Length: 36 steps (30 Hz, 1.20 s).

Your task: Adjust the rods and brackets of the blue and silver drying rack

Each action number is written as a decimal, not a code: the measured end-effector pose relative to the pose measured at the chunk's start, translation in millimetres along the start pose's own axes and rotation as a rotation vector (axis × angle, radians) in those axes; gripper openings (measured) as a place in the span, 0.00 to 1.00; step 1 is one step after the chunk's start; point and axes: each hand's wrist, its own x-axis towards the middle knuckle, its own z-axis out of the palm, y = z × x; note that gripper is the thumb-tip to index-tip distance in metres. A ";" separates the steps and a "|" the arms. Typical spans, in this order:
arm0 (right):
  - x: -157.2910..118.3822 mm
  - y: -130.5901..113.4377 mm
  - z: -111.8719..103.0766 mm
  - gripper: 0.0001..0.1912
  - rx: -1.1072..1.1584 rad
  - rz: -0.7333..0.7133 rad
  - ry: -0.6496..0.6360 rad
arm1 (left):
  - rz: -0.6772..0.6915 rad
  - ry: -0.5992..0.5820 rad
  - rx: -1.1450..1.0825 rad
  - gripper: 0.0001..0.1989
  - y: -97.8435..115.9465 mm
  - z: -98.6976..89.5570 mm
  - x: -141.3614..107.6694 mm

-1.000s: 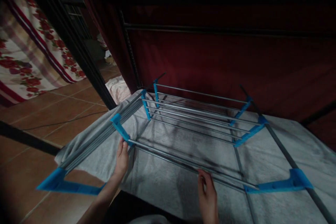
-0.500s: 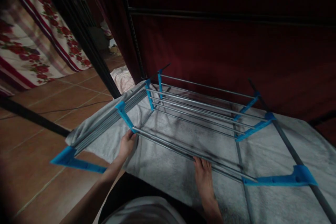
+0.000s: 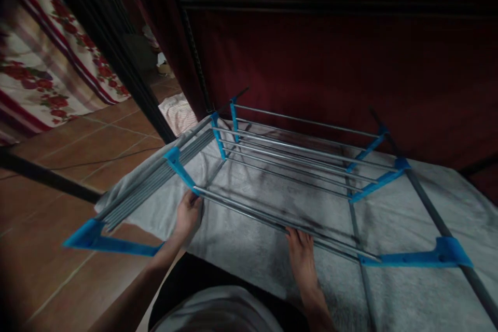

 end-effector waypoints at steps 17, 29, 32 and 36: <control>-65.6 32.5 -90.4 0.19 -0.290 0.607 0.597 | 0.946 -0.756 0.300 0.18 40.9 124.8 -44.4; -34.4 58.0 -96.7 0.14 -0.292 0.736 0.430 | 1.044 -0.842 0.374 0.21 44.2 132.0 -38.0; -32.4 59.2 -96.9 0.13 -0.295 0.767 0.418 | 1.035 -0.844 0.399 0.20 46.8 131.1 -37.0; -29.8 60.2 -96.1 0.15 -0.297 0.806 0.407 | 1.001 -0.874 0.510 0.22 50.7 129.5 -34.7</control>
